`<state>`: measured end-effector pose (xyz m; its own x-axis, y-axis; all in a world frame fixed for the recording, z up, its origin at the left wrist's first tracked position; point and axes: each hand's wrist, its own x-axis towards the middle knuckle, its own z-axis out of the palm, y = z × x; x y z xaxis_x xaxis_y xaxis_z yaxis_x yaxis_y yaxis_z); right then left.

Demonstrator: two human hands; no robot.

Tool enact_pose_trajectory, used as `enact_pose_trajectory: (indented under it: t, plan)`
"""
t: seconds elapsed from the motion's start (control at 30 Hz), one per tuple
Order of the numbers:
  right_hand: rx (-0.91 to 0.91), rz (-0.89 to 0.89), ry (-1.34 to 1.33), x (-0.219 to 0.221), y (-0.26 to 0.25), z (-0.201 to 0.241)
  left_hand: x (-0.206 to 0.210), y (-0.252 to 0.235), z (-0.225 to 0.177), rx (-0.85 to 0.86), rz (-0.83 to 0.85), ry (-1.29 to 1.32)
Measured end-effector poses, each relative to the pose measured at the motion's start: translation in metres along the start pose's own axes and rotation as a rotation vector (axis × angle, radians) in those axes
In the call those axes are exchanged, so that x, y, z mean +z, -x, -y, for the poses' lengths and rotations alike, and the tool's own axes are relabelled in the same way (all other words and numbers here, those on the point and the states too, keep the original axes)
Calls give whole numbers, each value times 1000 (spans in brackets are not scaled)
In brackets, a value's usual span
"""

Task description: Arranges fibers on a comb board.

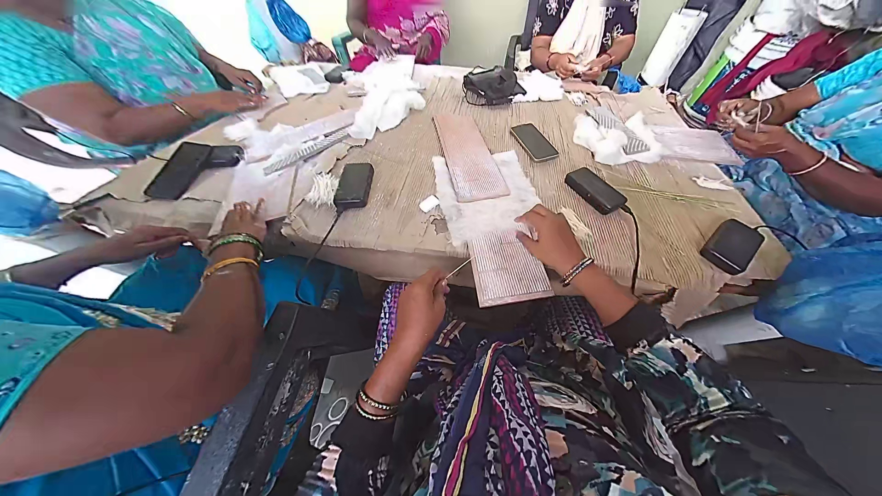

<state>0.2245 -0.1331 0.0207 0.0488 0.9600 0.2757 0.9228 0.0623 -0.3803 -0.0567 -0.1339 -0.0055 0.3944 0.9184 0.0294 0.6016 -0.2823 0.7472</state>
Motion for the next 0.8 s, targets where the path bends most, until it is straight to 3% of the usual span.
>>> enact_pose_trajectory:
  t: [0.13,0.27,0.5,0.8]
  plan:
    - [-79,237,44,26,-17,35,-3,3,0,-14,-1,54]
    - [-71,365,110,42,-31,47,-8,5,5,-43,2,104]
    - [-57,300,120,41,-41,55,-3,5,16,-77,30,164]
    - [-63,384,156,52,-56,65,-3,6,18,-77,-17,268]
